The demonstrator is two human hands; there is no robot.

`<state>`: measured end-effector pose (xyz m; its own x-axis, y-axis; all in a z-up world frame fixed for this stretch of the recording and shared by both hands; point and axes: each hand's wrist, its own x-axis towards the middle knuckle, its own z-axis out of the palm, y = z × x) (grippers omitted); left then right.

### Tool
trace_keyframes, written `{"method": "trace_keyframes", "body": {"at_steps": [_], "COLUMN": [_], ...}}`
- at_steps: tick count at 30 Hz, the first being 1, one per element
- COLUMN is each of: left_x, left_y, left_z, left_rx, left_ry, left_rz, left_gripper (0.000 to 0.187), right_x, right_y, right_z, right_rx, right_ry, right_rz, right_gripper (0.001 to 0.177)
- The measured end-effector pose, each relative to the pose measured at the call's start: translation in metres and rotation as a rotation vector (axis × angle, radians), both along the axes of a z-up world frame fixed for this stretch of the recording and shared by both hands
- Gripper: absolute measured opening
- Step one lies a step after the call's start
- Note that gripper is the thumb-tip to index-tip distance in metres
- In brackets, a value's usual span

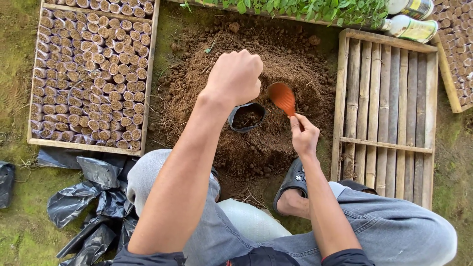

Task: The person scoops soil from a pile using an orange plastic scoop and fills black plastic planting pouches. They hold the pouch open with one hand while filling it, then place the filled pouch onto a bamboo tray.

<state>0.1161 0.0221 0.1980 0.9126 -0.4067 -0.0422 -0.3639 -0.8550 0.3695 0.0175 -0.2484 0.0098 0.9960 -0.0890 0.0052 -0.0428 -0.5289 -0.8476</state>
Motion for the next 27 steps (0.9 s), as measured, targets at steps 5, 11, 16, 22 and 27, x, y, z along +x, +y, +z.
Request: {"method": "trace_keyframes", "body": {"at_steps": [5,11,16,22,27], "left_x": [0.008,0.011,0.010,0.006,0.001], "left_y": [0.005,0.003,-0.003,0.001,0.001], "left_z": [-0.023,-0.028,-0.030,-0.019,-0.004], "left_rx": [-0.107,-0.102,-0.117,-0.085,-0.019], "left_ry": [-0.065,-0.083,-0.081,-0.095,-0.025], "left_rz": [-0.015,-0.011,-0.022,-0.018,0.014], "left_gripper": [0.006,0.007,0.009,0.011,0.021], "right_x": [-0.025,-0.073,-0.072,-0.044,-0.007], "right_y": [-0.038,-0.023,-0.038,-0.018,0.004], "right_z": [-0.070,-0.109,-0.125,-0.083,-0.014], "right_rx": [-0.328,-0.466,-0.187,-0.016,0.284], "right_ry": [0.455,0.820,0.764,0.471,0.391], "right_rz": [-0.203,-0.196,-0.140,-0.158,-0.053], "right_gripper": [0.022,0.032,0.032,0.034,0.027]}}
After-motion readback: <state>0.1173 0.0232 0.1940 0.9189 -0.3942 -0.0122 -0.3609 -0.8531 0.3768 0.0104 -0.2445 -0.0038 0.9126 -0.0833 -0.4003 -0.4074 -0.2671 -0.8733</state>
